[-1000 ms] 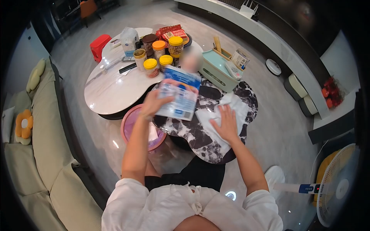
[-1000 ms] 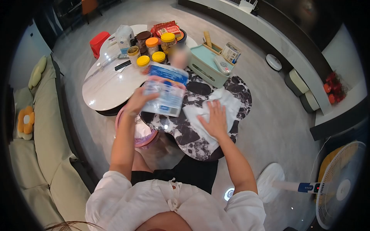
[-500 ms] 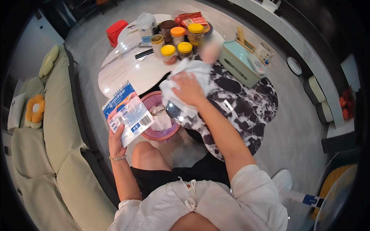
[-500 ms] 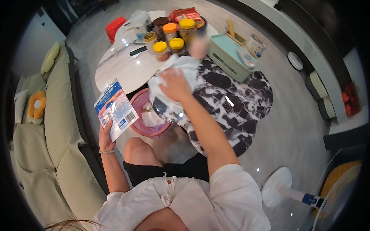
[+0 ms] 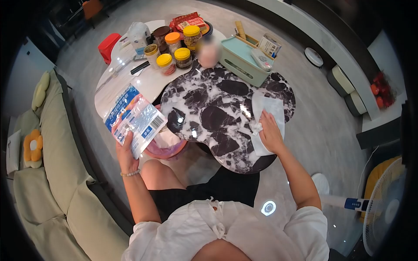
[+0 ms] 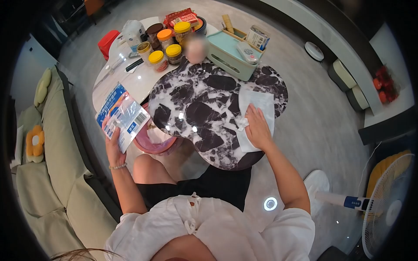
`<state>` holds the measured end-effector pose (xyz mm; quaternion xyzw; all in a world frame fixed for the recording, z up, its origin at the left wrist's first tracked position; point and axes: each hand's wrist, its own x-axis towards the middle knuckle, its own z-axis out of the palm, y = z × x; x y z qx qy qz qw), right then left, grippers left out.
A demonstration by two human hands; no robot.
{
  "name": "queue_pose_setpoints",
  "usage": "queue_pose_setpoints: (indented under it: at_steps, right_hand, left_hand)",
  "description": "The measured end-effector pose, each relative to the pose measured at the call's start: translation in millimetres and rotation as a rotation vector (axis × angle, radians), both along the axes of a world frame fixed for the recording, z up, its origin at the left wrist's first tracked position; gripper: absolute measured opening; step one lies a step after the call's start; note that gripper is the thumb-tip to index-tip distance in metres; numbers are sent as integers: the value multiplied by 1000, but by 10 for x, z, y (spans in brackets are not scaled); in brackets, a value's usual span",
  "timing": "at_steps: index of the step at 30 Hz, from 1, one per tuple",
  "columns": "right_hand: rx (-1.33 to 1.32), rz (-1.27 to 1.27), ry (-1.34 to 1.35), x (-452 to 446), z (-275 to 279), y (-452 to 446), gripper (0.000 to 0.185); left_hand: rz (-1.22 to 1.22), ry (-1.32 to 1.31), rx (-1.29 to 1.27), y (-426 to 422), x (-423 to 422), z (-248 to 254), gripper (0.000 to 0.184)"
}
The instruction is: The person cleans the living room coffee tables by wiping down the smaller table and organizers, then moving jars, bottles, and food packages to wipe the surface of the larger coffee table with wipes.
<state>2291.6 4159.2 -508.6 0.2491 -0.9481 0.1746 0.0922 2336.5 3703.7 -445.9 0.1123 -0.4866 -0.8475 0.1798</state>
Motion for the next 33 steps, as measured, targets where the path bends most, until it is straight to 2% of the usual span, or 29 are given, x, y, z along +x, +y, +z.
queue_pose_setpoints:
  at_steps: [2, 3, 6, 7, 8, 9, 10, 12, 13, 14, 15, 17, 19, 21, 22, 23, 24, 25, 27, 29, 32, 33]
  right_hand:
    - [-23, -134, 41, -91, 31, -208, 38]
    - [72, -166, 7, -199, -71, -368, 41]
    - [92, 8, -125, -527, 77, -1172, 57]
    - [-51, 47, -92, -622, 21, -1465, 57]
    - [-65, 71, -230, -676, 175, -1772, 56]
    - [-94, 159, -100, -626, 16, -2001, 54]
    - [-155, 134, -234, -438, 121, -2170, 53]
    - [26, 337, -72, -86, 131, -2154, 52]
    - [-116, 337, -22, 108, 84, -1981, 50]
    - [-146, 289, -78, 258, 92, -1746, 49]
    - [-177, 244, -129, 363, 121, -1487, 48]
    - [-200, -51, -211, 438, 137, -952, 45]
    - [-106, -257, -33, 434, -38, -354, 42]
    - [-62, -451, 60, 260, -79, 2, 39]
    - [-66, -446, 81, 102, -114, 95, 39]
    - [-23, -563, 89, -71, -163, 174, 38]
    - [20, -679, 93, -231, -189, 232, 37]
    - [19, -665, 99, -375, -189, 255, 37]
    - [14, -763, 154, -627, -190, 215, 37]
    - [17, -788, 142, -752, -186, 205, 38]
    - [-14, -783, 159, -758, -162, 233, 38]
    - [2, -785, 152, -754, -158, 232, 38]
  left_hand:
    - [59, -21, -45, -52, 133, -17, 56]
    - [59, -24, -49, -80, 181, -38, 56]
    - [14, -23, -72, -122, 205, -53, 55]
    - [1, -21, -81, -152, 155, -87, 55]
    - [-26, -43, -75, -177, 66, -130, 54]
    - [-58, -62, -61, -130, -60, -135, 53]
    - [-94, -109, -27, 30, -195, -15, 49]
    - [-276, -127, -60, 243, -523, 4, 41]
    - [-369, -125, -80, 398, -674, 12, 39]
    - [-454, -141, -135, 582, -801, 24, 37]
    - [-493, -185, -218, 762, -929, 18, 37]
    - [-604, -134, -505, 957, -1225, -181, 39]
    - [-422, -205, -1090, 1033, -1469, -434, 62]
    - [-10, -186, -1613, 1329, -1285, -199, 75]
    - [52, -155, -1624, 1503, -1255, 18, 82]
    - [157, 175, -1637, 1547, -1404, -67, 90]
    - [-99, 56, -1346, 1722, -1516, 46, 89]
    - [-334, -63, -1033, 1988, -1608, 169, 88]
    - [-777, -437, -380, 2390, -1772, 350, 83]
    - [-577, -507, -31, 2824, -2136, 98, 88]
    - [-598, -475, 64, 2981, -2127, 493, 84]
    - [-597, -467, 62, 3012, -2225, 449, 84]
